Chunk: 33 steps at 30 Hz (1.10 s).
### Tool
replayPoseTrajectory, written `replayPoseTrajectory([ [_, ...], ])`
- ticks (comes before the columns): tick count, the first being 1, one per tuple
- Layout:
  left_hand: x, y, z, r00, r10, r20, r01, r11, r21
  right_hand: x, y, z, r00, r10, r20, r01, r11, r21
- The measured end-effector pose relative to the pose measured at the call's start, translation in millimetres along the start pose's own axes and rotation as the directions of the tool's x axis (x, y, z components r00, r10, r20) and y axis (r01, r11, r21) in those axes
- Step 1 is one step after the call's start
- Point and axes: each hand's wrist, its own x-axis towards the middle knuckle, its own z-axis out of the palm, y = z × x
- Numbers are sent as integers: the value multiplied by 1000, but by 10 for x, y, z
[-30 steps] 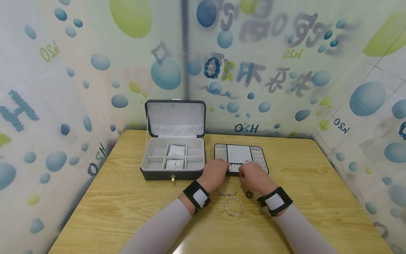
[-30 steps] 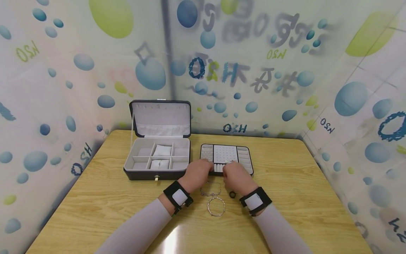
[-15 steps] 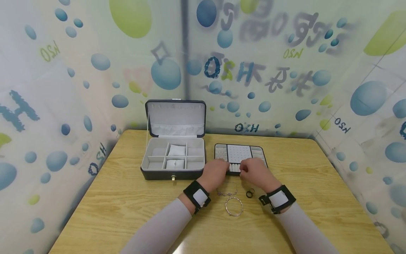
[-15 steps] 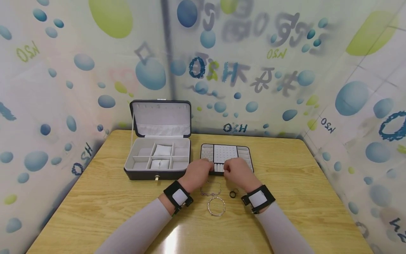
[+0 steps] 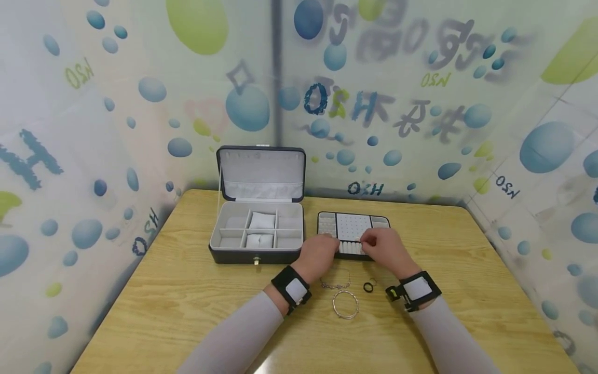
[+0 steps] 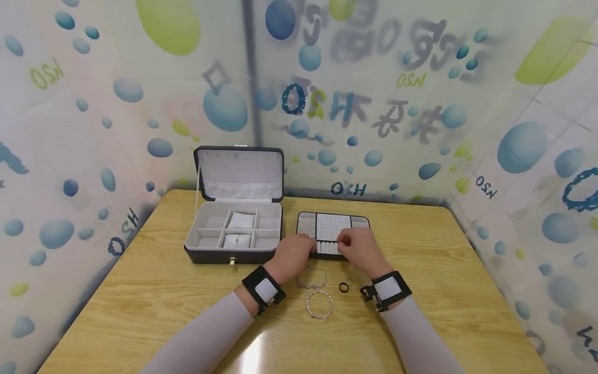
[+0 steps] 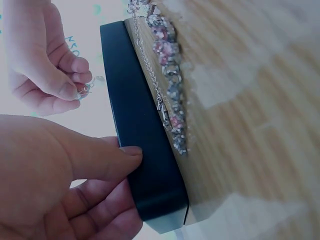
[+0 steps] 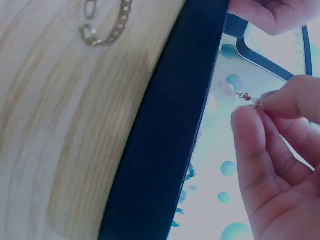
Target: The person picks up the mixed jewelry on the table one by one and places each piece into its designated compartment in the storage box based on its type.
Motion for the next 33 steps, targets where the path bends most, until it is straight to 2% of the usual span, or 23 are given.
replayPoseTrajectory([
  [6,7,7,-8,1000,6,3,-6,1000,10,28,5,-103,998,64,-17,-60,986,159],
  [12,18,10,-6,1000,4,7,-5,1000,17,93,3,-138,996,90,-19,-84,976,202],
  [17,16,17,-21,1000,-2,31,1,1000,16,111,53,-175,988,151,19,-152,959,238],
  [22,19,8,-12,1000,2,25,-3,1000,26,150,117,-233,977,212,37,-215,950,228],
  [30,8,-15,55,1000,-8,25,7,999,34,253,107,-235,969,228,93,-241,953,182],
  [33,8,-5,43,1000,2,22,-3,999,40,292,87,-216,972,217,91,-227,967,118],
])
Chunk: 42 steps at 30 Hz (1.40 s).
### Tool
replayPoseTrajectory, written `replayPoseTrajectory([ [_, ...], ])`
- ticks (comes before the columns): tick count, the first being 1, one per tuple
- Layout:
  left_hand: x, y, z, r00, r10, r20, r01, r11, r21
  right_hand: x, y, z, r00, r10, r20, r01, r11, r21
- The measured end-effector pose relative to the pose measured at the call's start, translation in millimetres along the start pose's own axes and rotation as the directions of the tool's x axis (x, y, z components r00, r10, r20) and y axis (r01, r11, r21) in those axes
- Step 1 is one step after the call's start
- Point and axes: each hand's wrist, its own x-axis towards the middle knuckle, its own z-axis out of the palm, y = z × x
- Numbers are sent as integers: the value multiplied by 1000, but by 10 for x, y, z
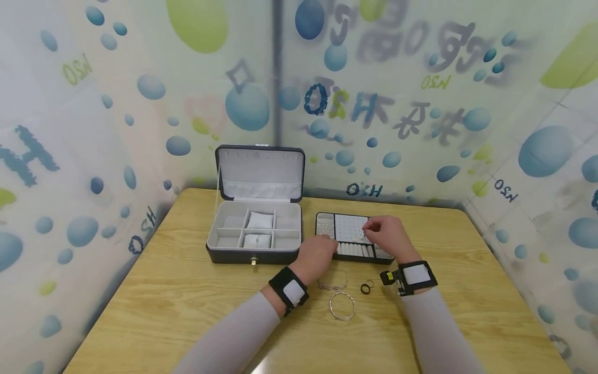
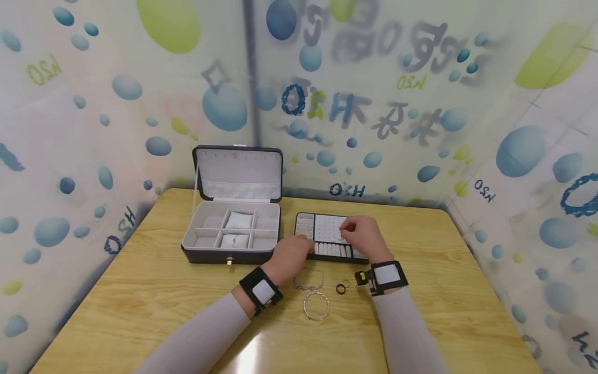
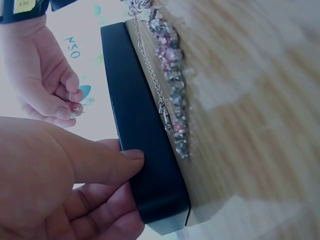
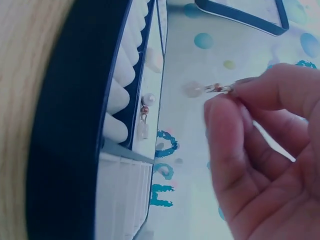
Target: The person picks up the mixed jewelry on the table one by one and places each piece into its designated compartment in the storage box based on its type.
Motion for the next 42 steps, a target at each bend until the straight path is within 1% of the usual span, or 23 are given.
replayPoseTrajectory([
  [4,-11,-1,-27,1000,4,-2,-4,1000,5,55,-59,28,999,-45,-11,44,994,-105],
  [8,-14,7,-54,1000,-2,14,2,1000,9,93,-89,48,999,-49,-13,46,983,-175],
  [11,-4,9,-41,1000,-1,14,1,1000,15,110,-80,82,999,-44,2,43,979,-201],
  [18,-1,7,-33,1000,2,10,-2,1000,8,105,-108,188,998,-58,28,62,981,-185],
  [25,-16,11,-52,1000,6,2,-6,1000,-3,105,-128,210,998,-51,40,57,983,-172],
  [33,-15,12,-53,1000,10,-6,-10,1000,-1,154,-55,262,997,-62,43,68,986,-150],
  [37,-13,1,-37,1000,13,-1,-13,1000,-1,177,-23,300,995,-91,38,96,984,-149],
  [42,-5,-5,-18,1000,16,-1,-16,1000,6,193,-3,320,994,-104,42,109,984,-143],
])
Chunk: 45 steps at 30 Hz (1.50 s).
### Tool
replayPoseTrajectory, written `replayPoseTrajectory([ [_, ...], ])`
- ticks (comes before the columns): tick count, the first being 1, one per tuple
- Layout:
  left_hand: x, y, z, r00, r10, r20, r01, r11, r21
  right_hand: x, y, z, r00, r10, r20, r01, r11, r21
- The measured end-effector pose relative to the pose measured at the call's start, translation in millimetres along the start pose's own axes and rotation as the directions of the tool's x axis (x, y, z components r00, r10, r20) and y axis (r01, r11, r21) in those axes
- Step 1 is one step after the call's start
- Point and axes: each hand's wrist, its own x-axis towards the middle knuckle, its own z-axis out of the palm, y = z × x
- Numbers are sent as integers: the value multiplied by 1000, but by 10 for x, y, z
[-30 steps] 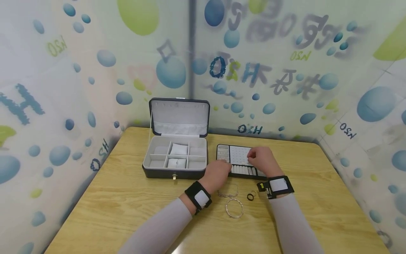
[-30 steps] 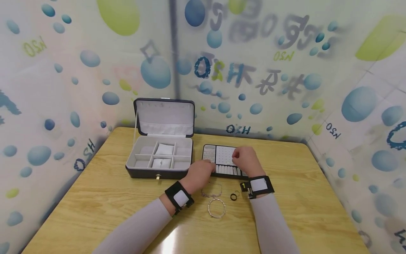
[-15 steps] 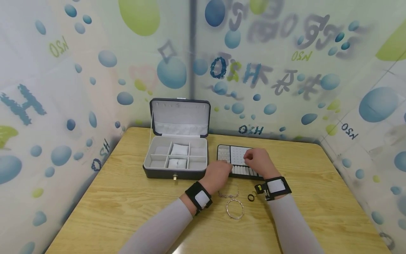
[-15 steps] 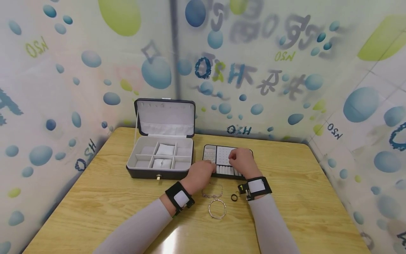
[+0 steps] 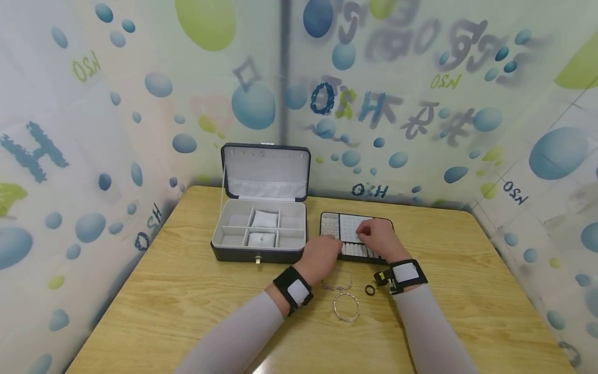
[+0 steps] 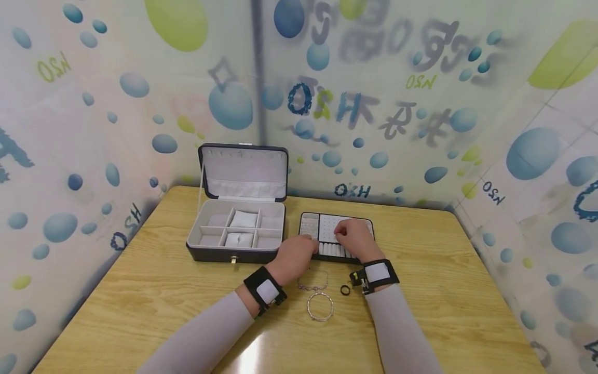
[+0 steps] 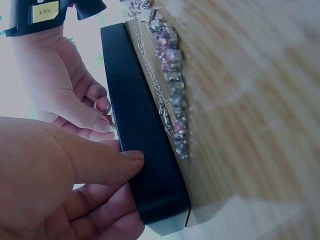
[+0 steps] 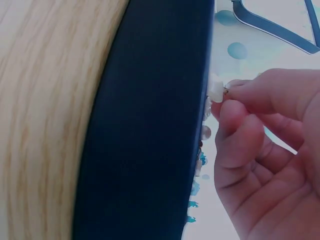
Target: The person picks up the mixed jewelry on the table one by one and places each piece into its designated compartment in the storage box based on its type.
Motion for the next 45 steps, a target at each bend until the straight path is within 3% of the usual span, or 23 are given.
replayPoseTrajectory([
  [17,23,-12,22,1000,-3,1,3,1000,-8,-8,-15,-52,999,6,31,-8,998,57],
  [45,7,-4,5,1000,1,-12,-1,1000,-1,6,-61,57,1000,-18,15,18,999,-38],
])
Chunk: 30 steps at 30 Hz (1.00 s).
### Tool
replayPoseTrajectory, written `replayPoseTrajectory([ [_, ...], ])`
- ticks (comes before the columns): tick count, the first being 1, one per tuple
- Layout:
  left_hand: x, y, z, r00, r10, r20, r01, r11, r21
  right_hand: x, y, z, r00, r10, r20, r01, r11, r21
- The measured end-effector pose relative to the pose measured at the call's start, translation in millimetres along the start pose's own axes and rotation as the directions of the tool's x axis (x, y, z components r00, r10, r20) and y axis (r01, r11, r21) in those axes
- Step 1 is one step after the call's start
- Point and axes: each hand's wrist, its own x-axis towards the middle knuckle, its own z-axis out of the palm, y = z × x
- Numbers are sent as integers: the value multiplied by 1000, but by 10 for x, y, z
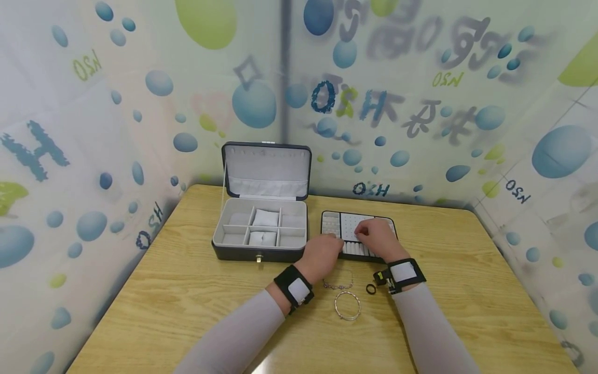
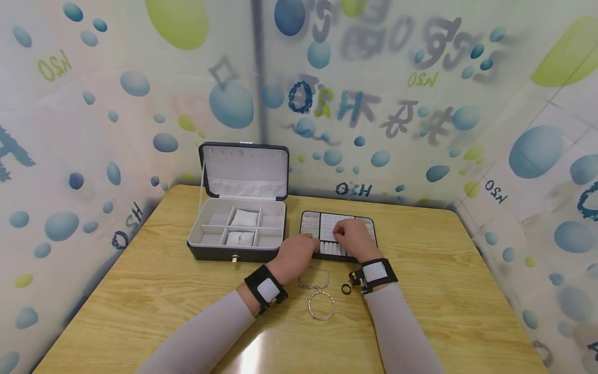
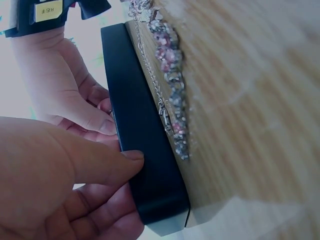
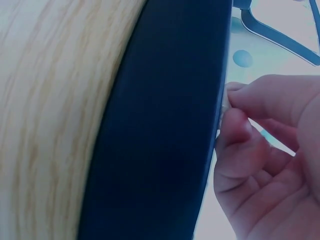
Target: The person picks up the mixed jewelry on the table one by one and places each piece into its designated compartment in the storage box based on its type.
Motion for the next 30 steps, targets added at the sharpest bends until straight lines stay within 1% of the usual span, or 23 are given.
replayPoseTrajectory([
  [4,-2,3,-7,1000,-5,5,5,1000,-6,-5,-21,0,1000,-9,-1,9,1000,-7],
  [12,0,12,-33,999,-20,37,20,1000,-9,-8,-52,14,1000,-14,-6,14,1000,-28],
  [17,5,9,-23,999,-17,33,18,1000,-12,2,-73,25,1000,-10,4,10,999,-47],
  [23,0,6,-23,1000,-9,18,9,1000,-9,4,-97,31,1000,-30,-4,30,997,-77],
  [30,-7,8,-28,1000,-4,6,4,1000,-1,5,-108,33,1000,-17,7,18,995,-97],
])
